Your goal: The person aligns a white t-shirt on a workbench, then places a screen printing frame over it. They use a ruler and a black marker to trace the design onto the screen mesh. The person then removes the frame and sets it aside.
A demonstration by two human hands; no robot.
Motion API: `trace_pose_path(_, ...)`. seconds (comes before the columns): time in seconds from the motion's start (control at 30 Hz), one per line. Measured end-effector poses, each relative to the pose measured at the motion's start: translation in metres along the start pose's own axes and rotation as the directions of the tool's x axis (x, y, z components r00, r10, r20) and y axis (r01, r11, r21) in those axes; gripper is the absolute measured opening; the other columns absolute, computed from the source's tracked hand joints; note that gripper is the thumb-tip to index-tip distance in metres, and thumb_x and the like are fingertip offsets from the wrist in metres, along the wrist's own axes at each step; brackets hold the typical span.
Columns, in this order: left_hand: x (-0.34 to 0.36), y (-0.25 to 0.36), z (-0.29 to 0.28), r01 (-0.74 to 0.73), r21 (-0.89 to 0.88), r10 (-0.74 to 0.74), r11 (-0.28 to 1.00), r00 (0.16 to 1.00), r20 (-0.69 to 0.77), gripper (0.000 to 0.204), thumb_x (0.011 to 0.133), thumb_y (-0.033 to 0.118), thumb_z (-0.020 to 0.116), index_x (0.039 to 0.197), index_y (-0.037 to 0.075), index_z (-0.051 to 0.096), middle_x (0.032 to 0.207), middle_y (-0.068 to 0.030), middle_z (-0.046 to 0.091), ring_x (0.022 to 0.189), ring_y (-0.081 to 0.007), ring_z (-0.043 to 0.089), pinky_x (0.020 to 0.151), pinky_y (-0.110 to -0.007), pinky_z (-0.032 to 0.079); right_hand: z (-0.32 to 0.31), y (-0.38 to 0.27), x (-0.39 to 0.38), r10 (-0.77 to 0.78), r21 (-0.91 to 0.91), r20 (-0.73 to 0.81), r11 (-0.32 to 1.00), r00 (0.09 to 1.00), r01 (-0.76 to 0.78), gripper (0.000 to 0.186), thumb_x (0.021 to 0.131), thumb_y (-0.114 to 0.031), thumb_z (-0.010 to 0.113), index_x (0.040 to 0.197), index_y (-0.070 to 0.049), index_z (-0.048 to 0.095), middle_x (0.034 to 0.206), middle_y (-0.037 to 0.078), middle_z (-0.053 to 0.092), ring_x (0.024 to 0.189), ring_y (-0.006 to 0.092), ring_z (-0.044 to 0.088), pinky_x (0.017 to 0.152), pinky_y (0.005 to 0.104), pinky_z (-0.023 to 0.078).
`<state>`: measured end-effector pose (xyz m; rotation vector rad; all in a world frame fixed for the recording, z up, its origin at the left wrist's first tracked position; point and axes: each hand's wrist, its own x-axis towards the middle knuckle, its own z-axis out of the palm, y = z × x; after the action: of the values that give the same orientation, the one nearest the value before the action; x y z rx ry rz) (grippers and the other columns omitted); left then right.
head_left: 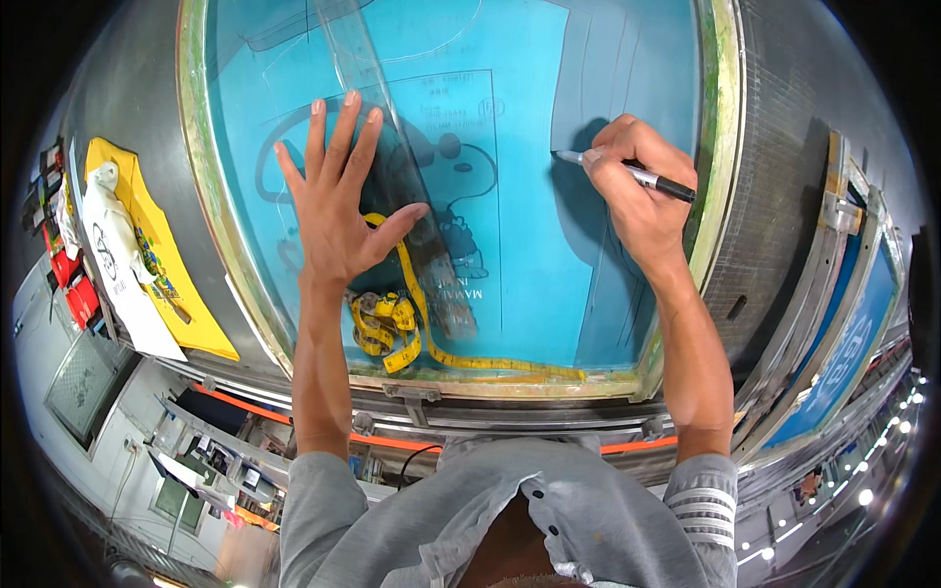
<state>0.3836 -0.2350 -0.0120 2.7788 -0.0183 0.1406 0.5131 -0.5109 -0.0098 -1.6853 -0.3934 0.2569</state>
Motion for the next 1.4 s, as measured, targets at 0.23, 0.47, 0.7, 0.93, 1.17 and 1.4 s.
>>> trace_pose_path(0.23, 0.004, -0.004, 0.003, -0.016, 0.011, 0.017, 1.0, 1.0, -0.017, 0.088, 0.073, 0.057, 0.075, 0.147, 0.018, 0.047, 0.158, -0.0068, 0.037, 0.148, -0.0376, 0.025, 0.106, -0.077, 0.01, -0.002, 0.001, -0.004, -0.025, -0.011, 0.026, 1.0, 0.999, 0.025, 0.012, 0.07, 0.008, 0.062, 0.068, 0.002, 0.052, 0.065, 0.006, 0.054, 0.058, 0.0129, 0.048, 0.053, 0.028, 0.037)
trace_pose_path(0.47, 0.004, -0.003, 0.001, -0.015, -0.01, 0.015, 1.0, 1.0, -0.007, 0.089, 0.072, 0.049, 0.077, 0.149, 0.017, 0.045, 0.158, -0.0085, 0.037, 0.149, -0.0374, 0.023, 0.11, -0.073, 0.005, -0.005, 0.0, -0.009, -0.027, -0.033, 0.067, 0.999, 0.997, 0.029, 0.013, 0.069, 0.008, 0.063, 0.067, 0.002, 0.051, 0.065, 0.006, 0.054, 0.058, 0.0131, 0.048, 0.052, 0.028, 0.037)
trace_pose_path(0.7, 0.003, -0.007, 0.005, -0.06, -0.01, 0.06, 0.998, 0.997, -0.052, 0.087, 0.073, 0.051, 0.077, 0.148, 0.019, 0.047, 0.157, -0.0067, 0.039, 0.148, -0.0369, 0.027, 0.107, -0.075, 0.009, -0.007, -0.001, -0.015, -0.039, -0.063, 0.095, 0.997, 0.995, 0.045, 0.015, 0.069, 0.007, 0.063, 0.066, 0.001, 0.049, 0.062, 0.007, 0.052, 0.055, 0.0139, 0.047, 0.05, 0.0287, 0.036)
trace_pose_path(0.93, 0.002, -0.009, 0.006, -0.084, -0.018, 0.082, 0.996, 0.995, -0.057, 0.086, 0.075, 0.049, 0.076, 0.149, 0.017, 0.045, 0.157, -0.0079, 0.038, 0.149, -0.0364, 0.026, 0.11, -0.072, 0.006, -0.013, -0.003, -0.022, -0.027, -0.064, 0.162, 0.997, 0.986, 0.038, 0.015, 0.069, 0.006, 0.063, 0.066, 0.001, 0.049, 0.063, 0.008, 0.052, 0.055, 0.0148, 0.047, 0.05, 0.0289, 0.037)
trace_pose_path(1.17, 0.005, -0.007, 0.007, -0.118, -0.026, 0.116, 0.993, 0.991, -0.066, 0.085, 0.077, 0.051, 0.075, 0.149, 0.017, 0.046, 0.157, -0.0074, 0.038, 0.149, -0.0355, 0.026, 0.111, -0.071, 0.006, -0.018, -0.005, -0.027, -0.022, -0.07, 0.225, 0.997, 0.974, 0.039, 0.015, 0.069, 0.006, 0.062, 0.067, 0.001, 0.048, 0.064, 0.008, 0.052, 0.056, 0.0143, 0.047, 0.051, 0.0282, 0.037)
trace_pose_path(1.4, 0.004, -0.008, 0.008, -0.126, -0.026, 0.125, 0.992, 0.99, -0.065, 0.085, 0.077, 0.051, 0.076, 0.149, 0.017, 0.046, 0.158, -0.007, 0.038, 0.149, -0.0351, 0.026, 0.112, -0.07, 0.005, -0.022, -0.004, -0.027, -0.028, -0.072, 0.286, 0.996, 0.958, 0.051, 0.016, 0.068, 0.004, 0.061, 0.066, 0.0, 0.046, 0.063, 0.006, 0.05, 0.055, 0.0124, 0.044, 0.05, 0.0286, 0.035)
